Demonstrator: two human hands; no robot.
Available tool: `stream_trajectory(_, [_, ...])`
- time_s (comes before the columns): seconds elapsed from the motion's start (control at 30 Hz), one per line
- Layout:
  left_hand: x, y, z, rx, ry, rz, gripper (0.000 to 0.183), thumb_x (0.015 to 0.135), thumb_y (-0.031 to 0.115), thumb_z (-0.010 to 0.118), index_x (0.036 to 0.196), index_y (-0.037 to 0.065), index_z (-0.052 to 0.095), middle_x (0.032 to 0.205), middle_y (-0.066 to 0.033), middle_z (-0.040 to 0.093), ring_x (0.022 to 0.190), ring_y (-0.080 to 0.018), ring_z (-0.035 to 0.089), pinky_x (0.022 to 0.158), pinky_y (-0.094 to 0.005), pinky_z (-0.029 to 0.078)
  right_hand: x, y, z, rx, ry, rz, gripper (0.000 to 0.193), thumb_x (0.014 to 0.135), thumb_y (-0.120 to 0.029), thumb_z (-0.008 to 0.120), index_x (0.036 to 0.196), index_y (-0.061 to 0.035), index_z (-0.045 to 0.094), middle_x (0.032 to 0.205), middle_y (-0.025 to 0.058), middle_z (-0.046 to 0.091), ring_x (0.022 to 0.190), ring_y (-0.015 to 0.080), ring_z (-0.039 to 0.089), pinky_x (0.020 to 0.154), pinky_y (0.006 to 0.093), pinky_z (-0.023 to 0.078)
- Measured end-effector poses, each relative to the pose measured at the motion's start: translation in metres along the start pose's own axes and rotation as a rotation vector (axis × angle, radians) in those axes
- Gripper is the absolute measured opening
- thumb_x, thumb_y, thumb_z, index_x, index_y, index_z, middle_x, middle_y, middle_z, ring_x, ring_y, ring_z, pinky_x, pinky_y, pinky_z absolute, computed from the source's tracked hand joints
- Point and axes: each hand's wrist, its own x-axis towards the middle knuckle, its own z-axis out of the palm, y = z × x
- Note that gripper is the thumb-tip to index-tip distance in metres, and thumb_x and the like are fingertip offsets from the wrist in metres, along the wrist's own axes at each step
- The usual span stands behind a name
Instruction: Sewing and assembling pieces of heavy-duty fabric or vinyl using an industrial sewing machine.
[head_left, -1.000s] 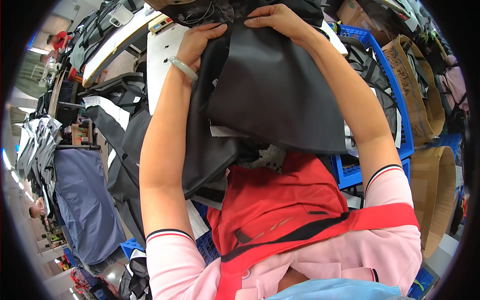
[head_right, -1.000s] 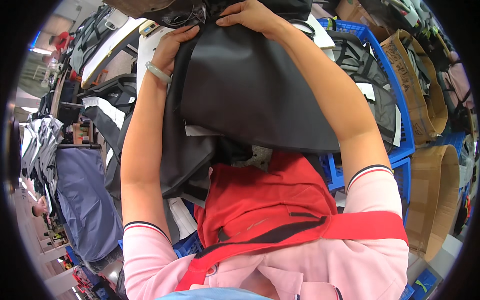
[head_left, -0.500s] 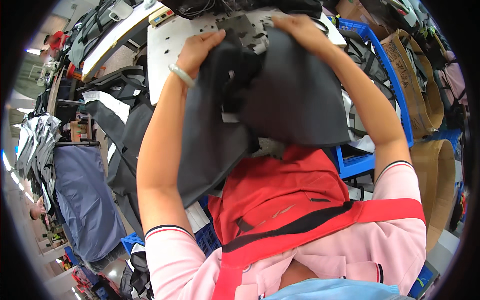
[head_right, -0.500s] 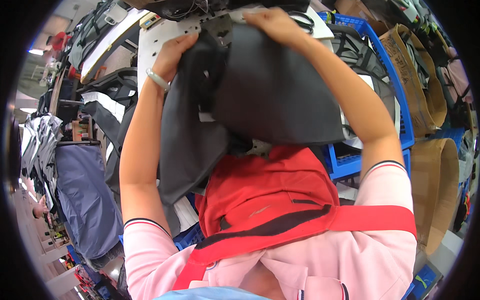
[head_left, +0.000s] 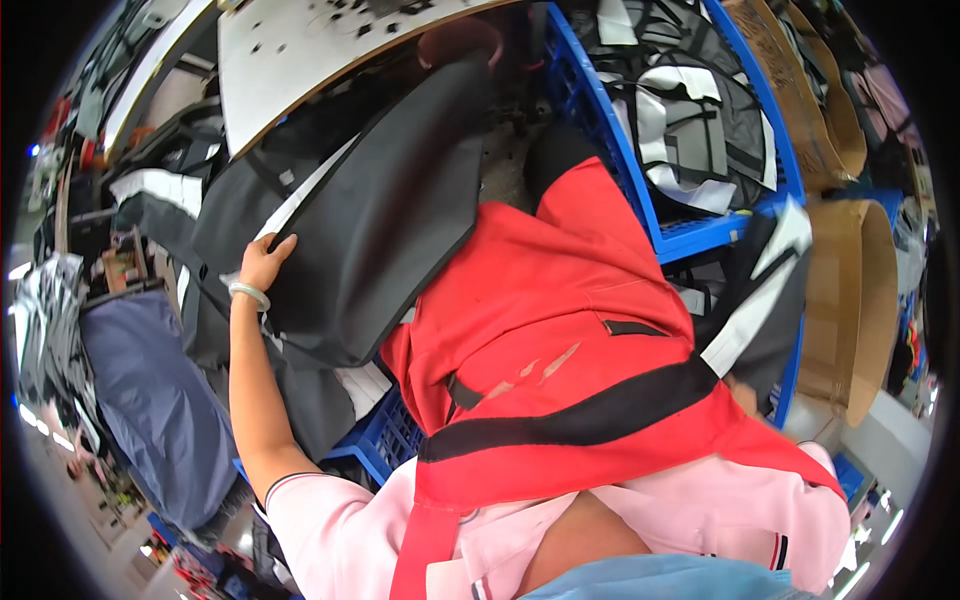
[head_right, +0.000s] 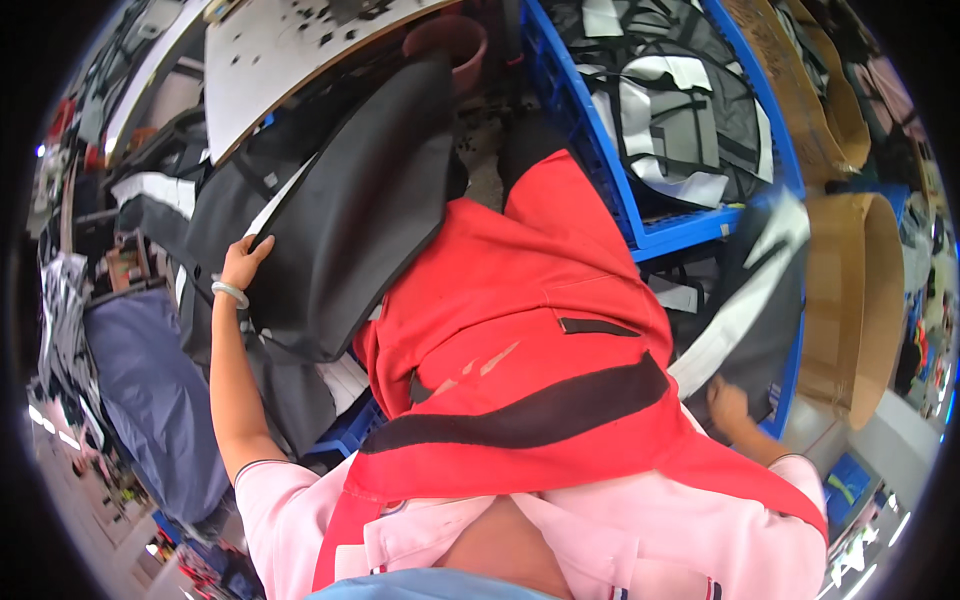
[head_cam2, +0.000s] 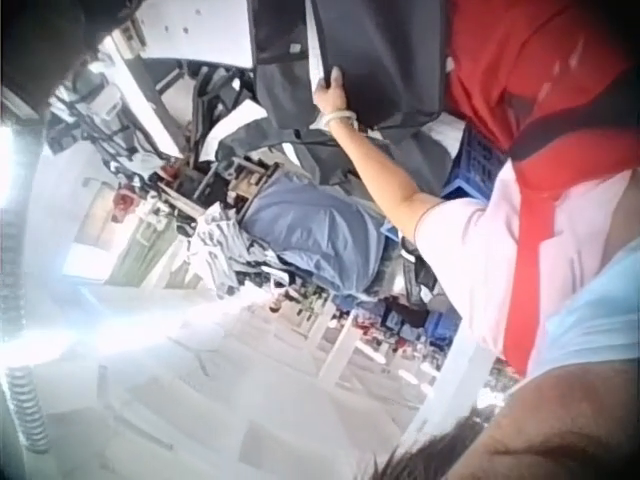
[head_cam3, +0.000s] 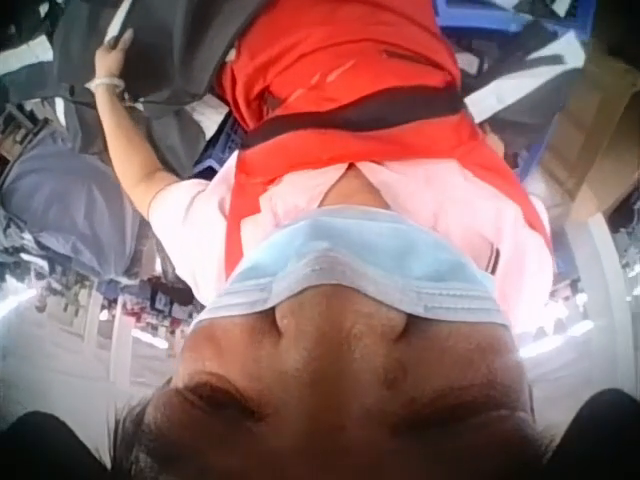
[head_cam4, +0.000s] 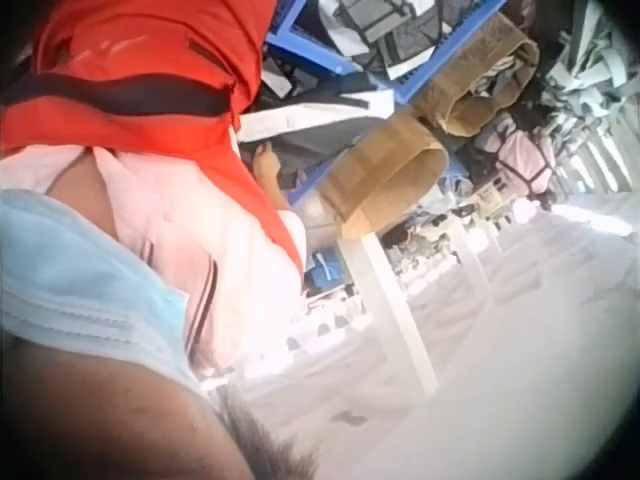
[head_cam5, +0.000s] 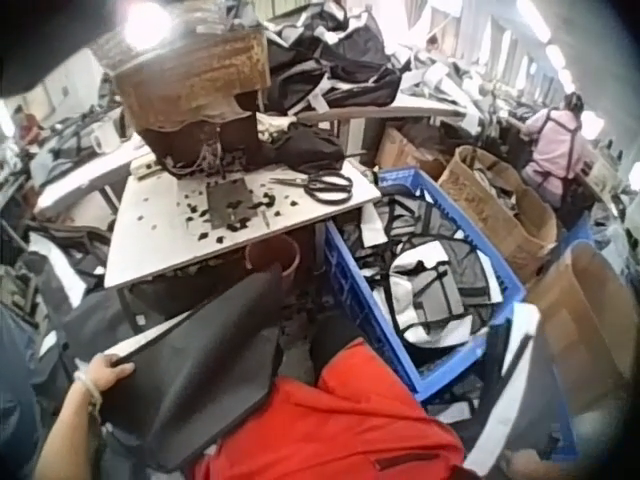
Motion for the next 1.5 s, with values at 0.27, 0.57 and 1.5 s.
stream_trajectory(0.27, [-0.075,0.006,-0.015,-0.196,-0.009,0.140,0.048,0.079,0.007,0.066,0.126,-0.001,0.056,0.088,-0.0067,0.067,0.079,-0.0092,0.060,0.074,-0.0240,0.048,0.104,-0.024,0.039,-0.079,-0.106,-0.368,0.035,0.086,-0.020,0.054,0.120,-0.0108,0.057,0.102,0.0236,0.062,0.093,0.0400,0.059,0.081,0.0473,0.047])
stream_trajectory(0.57, [-0.100,0.179,0.003,-0.317,-0.261,0.260,0.063,0.076,-0.003,0.051,0.138,0.010,0.048,0.102,0.0011,0.058,0.076,-0.0030,0.046,0.069,-0.0170,0.039,0.033,-0.374,-0.289,0.799,0.262,-1.357,0.031,0.090,-0.025,0.061,0.111,-0.0032,0.064,0.098,0.0121,0.064,0.094,0.0259,0.062,0.085,0.0332,0.048])
stream_trajectory(1.5, [0.001,0.328,-0.030,-0.445,-0.153,0.621,0.019,0.087,0.016,0.067,0.096,0.000,0.068,0.084,0.0018,0.065,0.076,-0.0060,0.058,0.072,-0.0190,0.045,0.053,-0.404,-0.515,0.806,0.257,-1.359,0.032,0.080,-0.025,0.072,0.099,0.0008,0.069,0.082,0.0050,0.068,0.076,0.0094,0.059,0.074,0.0252,0.047])
